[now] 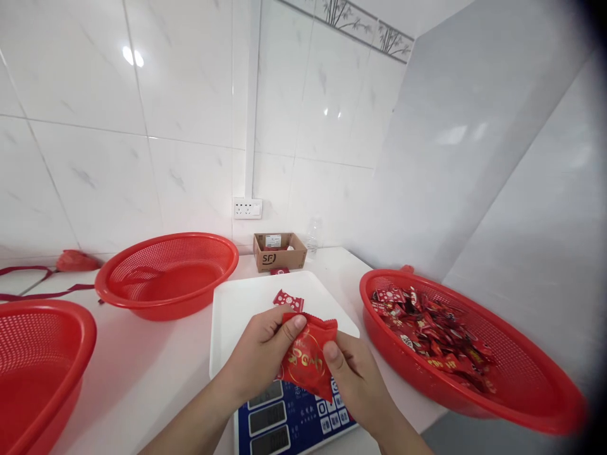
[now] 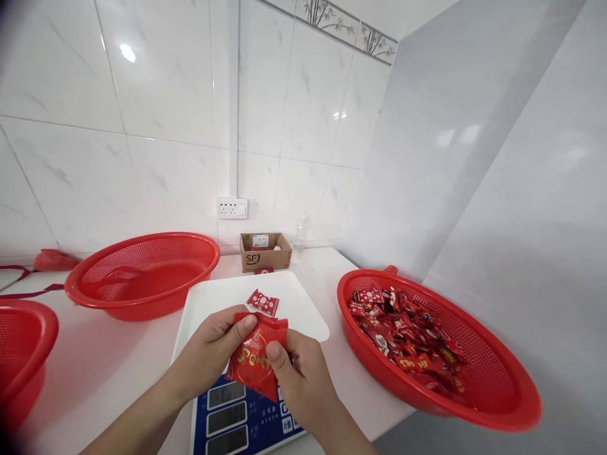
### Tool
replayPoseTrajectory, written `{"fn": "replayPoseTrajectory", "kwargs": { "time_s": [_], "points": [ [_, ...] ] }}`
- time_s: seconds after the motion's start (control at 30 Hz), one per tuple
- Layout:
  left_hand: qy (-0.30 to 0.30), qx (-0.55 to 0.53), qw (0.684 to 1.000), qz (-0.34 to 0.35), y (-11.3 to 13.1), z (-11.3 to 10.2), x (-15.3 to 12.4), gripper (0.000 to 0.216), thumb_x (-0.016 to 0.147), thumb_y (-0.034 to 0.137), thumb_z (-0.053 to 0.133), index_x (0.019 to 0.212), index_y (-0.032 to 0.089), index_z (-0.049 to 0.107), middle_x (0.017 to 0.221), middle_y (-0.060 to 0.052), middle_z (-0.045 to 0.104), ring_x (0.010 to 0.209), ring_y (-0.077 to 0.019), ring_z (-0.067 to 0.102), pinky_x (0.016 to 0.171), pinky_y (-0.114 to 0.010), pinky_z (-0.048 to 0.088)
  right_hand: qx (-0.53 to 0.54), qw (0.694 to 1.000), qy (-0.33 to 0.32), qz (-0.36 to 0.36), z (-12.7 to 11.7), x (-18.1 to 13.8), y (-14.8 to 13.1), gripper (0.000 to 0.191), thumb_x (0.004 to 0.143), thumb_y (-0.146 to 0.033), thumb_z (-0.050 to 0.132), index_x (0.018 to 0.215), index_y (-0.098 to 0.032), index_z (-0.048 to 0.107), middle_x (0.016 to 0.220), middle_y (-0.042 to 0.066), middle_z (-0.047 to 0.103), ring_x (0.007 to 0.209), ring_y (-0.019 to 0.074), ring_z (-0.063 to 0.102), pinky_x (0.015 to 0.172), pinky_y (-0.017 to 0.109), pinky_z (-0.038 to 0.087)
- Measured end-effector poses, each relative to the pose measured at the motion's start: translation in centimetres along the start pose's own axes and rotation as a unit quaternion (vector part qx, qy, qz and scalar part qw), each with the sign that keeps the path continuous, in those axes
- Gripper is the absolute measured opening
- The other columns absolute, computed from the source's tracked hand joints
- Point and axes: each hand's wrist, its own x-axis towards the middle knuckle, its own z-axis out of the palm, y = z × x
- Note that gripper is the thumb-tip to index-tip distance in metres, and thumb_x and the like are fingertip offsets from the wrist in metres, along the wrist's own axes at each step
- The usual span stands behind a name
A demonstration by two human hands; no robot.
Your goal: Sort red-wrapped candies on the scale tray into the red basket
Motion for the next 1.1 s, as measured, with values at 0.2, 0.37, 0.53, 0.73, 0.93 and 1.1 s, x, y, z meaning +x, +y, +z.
{"fn": "replayPoseTrajectory", "kwargs": {
  "time_s": [0.2, 0.37, 0.53, 0.73, 0.93, 1.1],
  "points": [
    [-0.061, -0.028, 0.998, 0.002, -0.3, 0.2, -0.1, 0.037, 0.089, 0.052, 0.053, 0.08, 0.016, 0.057, 0.073, 0.0, 0.056, 0.067, -0.0142, 0.049, 0.062, -0.024, 0.04, -0.023, 0.998, 0.062, 0.015, -0.5, 0.1, -0.7, 0.043, 0.092, -0.047, 0.049, 0.059, -0.019, 0.053, 0.057, 0.001, 0.057, 0.06, 0.0166, 0.054, 0.057, 0.025, 0.043],
    [-0.157, -0.047, 0.986, -0.002, -0.3, 0.4, -0.2, 0.029, 0.087, 0.045, 0.061, 0.086, 0.016, 0.062, 0.081, -0.002, 0.061, 0.076, -0.017, 0.054, 0.07, -0.028, 0.043, -0.016, 0.996, 0.083, 0.035, -0.7, -0.1, -1.0, 0.047, 0.092, -0.052, 0.046, 0.062, -0.019, 0.058, 0.06, 0.002, 0.06, 0.06, 0.0176, 0.055, 0.057, 0.026, 0.046],
    [-0.072, -0.08, 0.994, 0.02, 0.0, 0.6, -0.2, 0.025, 0.087, 0.04, 0.061, 0.088, 0.015, 0.065, 0.082, -0.003, 0.064, 0.079, -0.0176, 0.057, 0.075, -0.029, 0.045, 0.009, 0.999, -0.018, 0.026, -0.9, -0.2, -1.1, 0.048, 0.09, -0.059, 0.045, 0.079, -0.017, 0.066, 0.068, 0.004, 0.065, 0.062, 0.0177, 0.058, 0.058, 0.026, 0.047],
    [-0.076, -0.127, 0.989, 0.01, 0.1, 0.7, -0.3, 0.032, 0.088, 0.045, 0.058, 0.08, 0.015, 0.06, 0.071, -0.002, 0.062, 0.065, -0.0156, 0.057, 0.066, -0.029, 0.047, -0.029, 0.998, -0.054, 0.005, -0.9, -0.2, -1.1, 0.048, 0.093, -0.053, 0.045, 0.068, -0.016, 0.062, 0.06, 0.002, 0.06, 0.056, 0.0145, 0.053, 0.053, 0.023, 0.041],
    [-0.117, -0.032, 0.993, 0.01, -0.4, 0.0, -0.1, 0.042, 0.087, 0.056, 0.055, 0.079, 0.015, 0.06, 0.07, 0.001, 0.052, 0.063, -0.0124, 0.048, 0.058, -0.024, 0.042, -0.005, 0.998, -0.052, -0.019, -0.8, -0.1, -1.4, 0.045, 0.095, -0.048, 0.043, 0.073, -0.018, 0.069, 0.059, 0.001, 0.059, 0.057, 0.0143, 0.053, 0.055, 0.023, 0.043],
    [-0.129, -0.038, 0.991, 0.006, 0.1, 0.1, -0.2, 0.04, 0.087, 0.054, 0.056, 0.075, 0.016, 0.058, 0.071, 0.0, 0.053, 0.064, -0.0122, 0.047, 0.056, -0.023, 0.041, 0.053, 0.997, -0.05, 0.027, -0.7, -0.1, -0.9, 0.048, 0.093, -0.055, 0.044, 0.074, -0.018, 0.068, 0.055, -0.001, 0.054, 0.051, 0.0123, 0.044, 0.051, 0.022, 0.043]
  ]
}}
